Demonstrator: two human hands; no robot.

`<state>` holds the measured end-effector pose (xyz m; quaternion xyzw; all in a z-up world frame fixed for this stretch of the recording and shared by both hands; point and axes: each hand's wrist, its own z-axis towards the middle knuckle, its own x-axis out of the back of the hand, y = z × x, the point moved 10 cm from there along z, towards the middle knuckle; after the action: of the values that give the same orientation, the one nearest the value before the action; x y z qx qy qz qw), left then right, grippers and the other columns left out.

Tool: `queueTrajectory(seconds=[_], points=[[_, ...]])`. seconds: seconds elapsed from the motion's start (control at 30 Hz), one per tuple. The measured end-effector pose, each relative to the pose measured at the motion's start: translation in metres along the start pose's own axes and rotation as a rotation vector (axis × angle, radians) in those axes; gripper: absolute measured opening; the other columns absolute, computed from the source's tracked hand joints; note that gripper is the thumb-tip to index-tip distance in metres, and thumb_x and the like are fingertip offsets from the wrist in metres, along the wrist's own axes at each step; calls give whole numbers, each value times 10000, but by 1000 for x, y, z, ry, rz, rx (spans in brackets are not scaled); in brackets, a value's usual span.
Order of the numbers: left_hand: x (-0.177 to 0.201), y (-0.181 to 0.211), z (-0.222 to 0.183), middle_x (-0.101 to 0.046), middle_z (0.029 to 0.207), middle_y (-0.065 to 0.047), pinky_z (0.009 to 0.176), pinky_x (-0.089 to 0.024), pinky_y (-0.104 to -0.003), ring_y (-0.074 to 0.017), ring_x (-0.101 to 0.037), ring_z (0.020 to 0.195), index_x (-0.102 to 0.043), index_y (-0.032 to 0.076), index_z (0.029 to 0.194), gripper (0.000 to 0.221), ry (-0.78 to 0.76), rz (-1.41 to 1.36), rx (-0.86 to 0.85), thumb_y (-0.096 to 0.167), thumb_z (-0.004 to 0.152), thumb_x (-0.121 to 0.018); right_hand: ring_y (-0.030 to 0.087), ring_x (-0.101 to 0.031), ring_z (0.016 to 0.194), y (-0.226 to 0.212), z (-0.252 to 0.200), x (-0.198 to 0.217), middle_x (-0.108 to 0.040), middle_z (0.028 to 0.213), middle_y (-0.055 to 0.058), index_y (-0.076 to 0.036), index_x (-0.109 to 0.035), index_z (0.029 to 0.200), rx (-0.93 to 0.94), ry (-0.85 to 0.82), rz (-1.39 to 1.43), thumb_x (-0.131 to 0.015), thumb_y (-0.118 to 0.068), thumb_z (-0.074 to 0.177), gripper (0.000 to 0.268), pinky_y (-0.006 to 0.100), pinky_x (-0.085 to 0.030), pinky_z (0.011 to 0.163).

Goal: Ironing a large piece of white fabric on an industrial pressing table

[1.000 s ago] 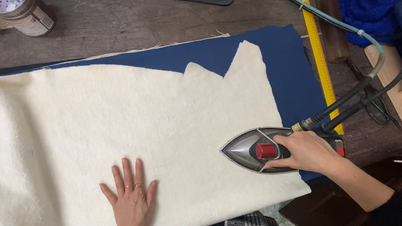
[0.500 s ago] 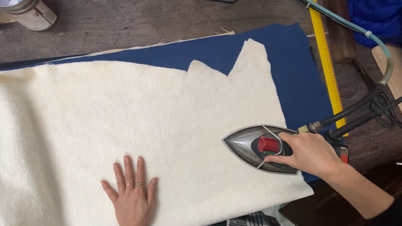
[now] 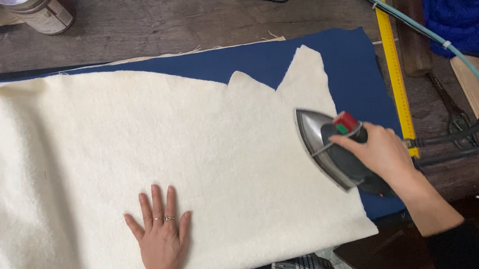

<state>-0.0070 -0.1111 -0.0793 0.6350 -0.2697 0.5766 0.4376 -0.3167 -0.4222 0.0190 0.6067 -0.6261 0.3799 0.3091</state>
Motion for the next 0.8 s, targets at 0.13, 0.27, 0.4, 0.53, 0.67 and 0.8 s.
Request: queueTrajectory(seconds=[0.13,0.27,0.4,0.53,0.67,0.8], points=[[-5,-3,-1,-44,1630,-7,1133,21,-621,-281,-1,1499,-128,270,1537,669,-33,3,19,529,938,-274,474,-602,1024,3,35,14,-687,1013,269,-56,-721,953,-7,133,43,-628,-686,734,673,470,-454,800],[-2,-2,-1,-54,1631,-9,1137,5,-625,-280,-13,1502,-130,272,1540,665,1,2,0,521,942,-280,322,-637,807,2,43,11,-674,870,154,-37,-657,882,-64,33,225,-651,-595,795,565,418,-413,608],[4,0,-1,-148,1623,-26,1135,-55,-664,-280,-103,1503,-241,240,1524,667,110,25,-30,508,927,-372,275,-519,540,5,45,8,-543,632,122,-56,-549,774,-50,33,287,-682,-571,813,533,399,-338,502],[13,17,19,-141,1624,-25,1147,-70,-649,-244,-107,1500,-184,201,1550,691,141,28,-123,485,951,-380,260,-501,495,7,50,7,-539,564,116,-84,-576,677,0,91,240,-677,-589,798,530,387,-346,515],[4,33,54,-74,1630,-27,1137,-45,-655,-268,-57,1502,-107,215,1559,688,119,30,-169,491,973,-339,257,-479,461,4,37,8,-510,577,119,-70,-556,803,-67,4,312,-676,-552,837,499,382,-325,459],[-37,16,73,-7,1632,22,1111,48,-675,-275,73,1497,-91,371,1533,655,-167,141,8,641,946,-195,188,-458,307,-3,45,8,-511,452,133,45,-611,817,163,14,393,-645,-371,949,439,345,-372,296]])
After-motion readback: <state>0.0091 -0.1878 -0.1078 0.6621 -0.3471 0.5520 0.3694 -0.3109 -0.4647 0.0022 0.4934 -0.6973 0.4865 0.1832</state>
